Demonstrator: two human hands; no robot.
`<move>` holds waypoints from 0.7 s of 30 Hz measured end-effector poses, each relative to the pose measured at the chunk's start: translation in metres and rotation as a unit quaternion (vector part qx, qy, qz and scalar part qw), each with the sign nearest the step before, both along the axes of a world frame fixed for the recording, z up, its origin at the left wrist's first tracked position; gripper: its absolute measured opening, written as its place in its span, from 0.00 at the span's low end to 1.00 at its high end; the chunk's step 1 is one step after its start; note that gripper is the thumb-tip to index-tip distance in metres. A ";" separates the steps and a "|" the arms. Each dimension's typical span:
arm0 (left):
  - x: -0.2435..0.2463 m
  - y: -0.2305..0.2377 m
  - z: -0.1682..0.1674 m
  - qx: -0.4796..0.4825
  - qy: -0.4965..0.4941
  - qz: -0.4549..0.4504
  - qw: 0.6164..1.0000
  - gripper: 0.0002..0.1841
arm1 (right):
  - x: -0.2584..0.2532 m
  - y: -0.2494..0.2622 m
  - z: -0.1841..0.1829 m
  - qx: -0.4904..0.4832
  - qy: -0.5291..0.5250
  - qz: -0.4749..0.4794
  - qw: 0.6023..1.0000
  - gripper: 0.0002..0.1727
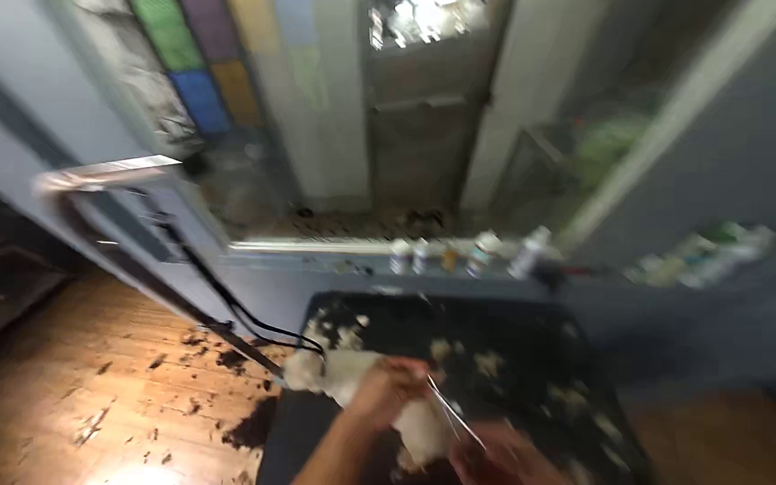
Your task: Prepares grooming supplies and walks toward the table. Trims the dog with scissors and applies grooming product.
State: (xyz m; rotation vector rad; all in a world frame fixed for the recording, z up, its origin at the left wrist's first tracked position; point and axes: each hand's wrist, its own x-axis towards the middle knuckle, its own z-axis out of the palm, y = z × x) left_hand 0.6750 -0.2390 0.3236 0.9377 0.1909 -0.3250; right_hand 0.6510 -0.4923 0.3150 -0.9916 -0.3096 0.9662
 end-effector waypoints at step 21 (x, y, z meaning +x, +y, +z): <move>0.026 -0.048 -0.003 -0.104 0.097 0.030 0.989 0.15 | 0.007 -0.015 -0.009 -0.042 -0.099 -0.066 0.992 0.18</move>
